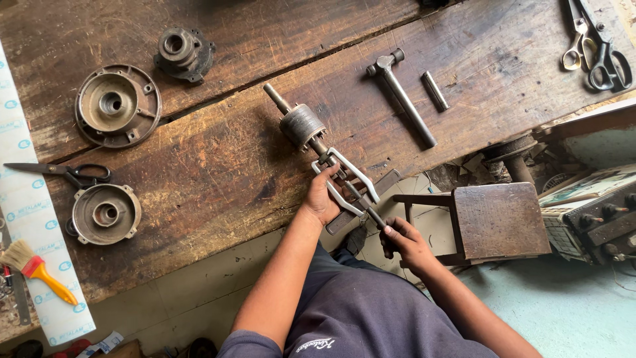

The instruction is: The person positions a gear puller around a motor armature on a shaft and turns a wrench to tighten the puller, extracting the armature from the assembly. They then set the armature aside and wipe the armature and a metal end housing with a rag.

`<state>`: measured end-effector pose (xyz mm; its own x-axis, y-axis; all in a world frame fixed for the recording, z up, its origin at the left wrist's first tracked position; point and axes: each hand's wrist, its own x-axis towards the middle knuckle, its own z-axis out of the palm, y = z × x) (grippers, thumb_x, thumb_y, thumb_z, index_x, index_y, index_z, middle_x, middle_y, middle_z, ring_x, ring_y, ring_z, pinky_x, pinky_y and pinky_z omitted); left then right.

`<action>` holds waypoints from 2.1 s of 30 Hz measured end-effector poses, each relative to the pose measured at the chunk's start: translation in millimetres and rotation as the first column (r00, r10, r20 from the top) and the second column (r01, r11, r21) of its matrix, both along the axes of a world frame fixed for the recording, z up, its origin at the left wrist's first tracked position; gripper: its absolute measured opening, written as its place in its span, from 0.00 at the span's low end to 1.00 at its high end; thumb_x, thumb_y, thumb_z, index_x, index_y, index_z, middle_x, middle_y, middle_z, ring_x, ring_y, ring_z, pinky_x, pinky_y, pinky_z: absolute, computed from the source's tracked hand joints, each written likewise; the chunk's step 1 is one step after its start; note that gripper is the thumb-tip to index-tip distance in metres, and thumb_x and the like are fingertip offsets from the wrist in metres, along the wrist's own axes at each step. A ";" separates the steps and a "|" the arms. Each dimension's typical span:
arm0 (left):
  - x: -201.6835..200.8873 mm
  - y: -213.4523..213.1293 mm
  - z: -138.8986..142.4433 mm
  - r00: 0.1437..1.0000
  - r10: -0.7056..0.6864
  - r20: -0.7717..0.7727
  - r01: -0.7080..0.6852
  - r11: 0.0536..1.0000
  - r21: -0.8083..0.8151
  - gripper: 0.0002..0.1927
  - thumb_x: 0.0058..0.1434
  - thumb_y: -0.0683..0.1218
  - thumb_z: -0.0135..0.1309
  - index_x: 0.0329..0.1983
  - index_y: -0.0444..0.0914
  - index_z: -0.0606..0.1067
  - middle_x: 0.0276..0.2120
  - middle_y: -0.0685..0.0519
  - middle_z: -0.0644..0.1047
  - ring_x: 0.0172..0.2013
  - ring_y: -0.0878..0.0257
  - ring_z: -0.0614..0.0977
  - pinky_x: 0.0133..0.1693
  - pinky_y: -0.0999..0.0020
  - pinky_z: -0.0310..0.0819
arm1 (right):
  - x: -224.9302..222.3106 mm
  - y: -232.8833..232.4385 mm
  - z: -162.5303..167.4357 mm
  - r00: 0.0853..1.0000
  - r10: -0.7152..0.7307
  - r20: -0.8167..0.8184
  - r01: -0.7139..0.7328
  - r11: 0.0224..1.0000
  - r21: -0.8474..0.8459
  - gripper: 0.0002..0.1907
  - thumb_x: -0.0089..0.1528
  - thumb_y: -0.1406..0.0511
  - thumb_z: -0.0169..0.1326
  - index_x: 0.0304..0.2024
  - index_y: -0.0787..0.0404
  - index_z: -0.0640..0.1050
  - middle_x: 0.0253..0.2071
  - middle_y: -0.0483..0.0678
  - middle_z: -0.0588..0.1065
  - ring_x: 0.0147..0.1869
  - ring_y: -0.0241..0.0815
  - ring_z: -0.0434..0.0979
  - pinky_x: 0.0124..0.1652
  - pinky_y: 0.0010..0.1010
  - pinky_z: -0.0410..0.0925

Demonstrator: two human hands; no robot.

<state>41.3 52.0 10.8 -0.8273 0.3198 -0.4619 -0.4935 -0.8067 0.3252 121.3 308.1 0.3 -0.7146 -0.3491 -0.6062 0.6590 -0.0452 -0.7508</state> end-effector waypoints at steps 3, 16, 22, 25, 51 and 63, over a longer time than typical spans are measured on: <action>-0.2 -3.4 -0.7 0.999 -0.034 0.038 0.032 0.998 0.057 0.24 0.60 0.53 0.52 0.53 0.33 0.75 0.50 0.42 0.82 0.51 0.47 0.84 0.57 0.51 0.76 | 2.5 -4.7 7.5 0.998 -0.056 0.026 0.056 0.998 -0.007 0.13 0.68 0.59 0.51 0.47 0.63 0.73 0.30 0.47 0.72 0.29 0.38 0.73 0.31 0.29 0.67; 7.8 1.1 -33.4 0.992 -0.033 0.122 0.023 0.996 0.083 0.16 0.67 0.53 0.52 0.51 0.39 0.74 0.37 0.53 0.80 0.40 0.59 0.84 0.49 0.54 0.80 | 7.5 -11.0 19.0 0.982 -0.165 0.091 0.158 0.984 0.084 0.14 0.68 0.58 0.49 0.44 0.64 0.73 0.27 0.44 0.70 0.24 0.35 0.67 0.25 0.24 0.59; 10.5 1.5 -29.5 0.992 -0.043 0.120 0.037 0.998 0.049 0.15 0.68 0.54 0.51 0.50 0.40 0.75 0.38 0.51 0.81 0.41 0.60 0.84 0.50 0.56 0.78 | 10.1 -7.8 28.0 0.981 0.080 -0.175 -0.034 0.968 0.249 0.12 0.70 0.61 0.48 0.47 0.64 0.74 0.26 0.43 0.68 0.27 0.31 0.65 0.27 0.25 0.62; 13.5 0.9 -33.5 0.994 -0.048 0.103 0.042 0.997 0.059 0.15 0.71 0.54 0.53 0.49 0.39 0.75 0.38 0.51 0.80 0.42 0.59 0.83 0.51 0.55 0.78 | 12.4 -13.8 35.0 0.966 0.154 -0.209 -0.056 0.910 0.412 0.12 0.69 0.62 0.49 0.48 0.64 0.74 0.26 0.43 0.69 0.27 0.32 0.67 0.28 0.26 0.65; 5.9 -4.6 -45.0 0.981 -0.129 0.147 0.121 0.991 0.060 0.20 0.69 0.55 0.56 0.46 0.33 0.76 0.38 0.48 0.81 0.41 0.54 0.84 0.50 0.52 0.79 | 27.1 -20.9 33.4 0.818 0.372 -0.439 0.120 0.636 0.762 0.18 0.61 0.60 0.61 0.48 0.65 0.76 0.33 0.53 0.79 0.34 0.44 0.80 0.36 0.33 0.72; 1.6 -1.5 -41.1 0.983 -0.149 0.107 0.137 0.985 0.105 0.21 0.71 0.55 0.54 0.52 0.32 0.75 0.41 0.47 0.80 0.45 0.53 0.84 0.54 0.52 0.77 | 28.0 -23.0 40.7 0.977 -0.060 -0.204 0.150 0.874 0.462 0.17 0.60 0.61 0.60 0.47 0.62 0.76 0.36 0.52 0.80 0.33 0.42 0.80 0.35 0.33 0.73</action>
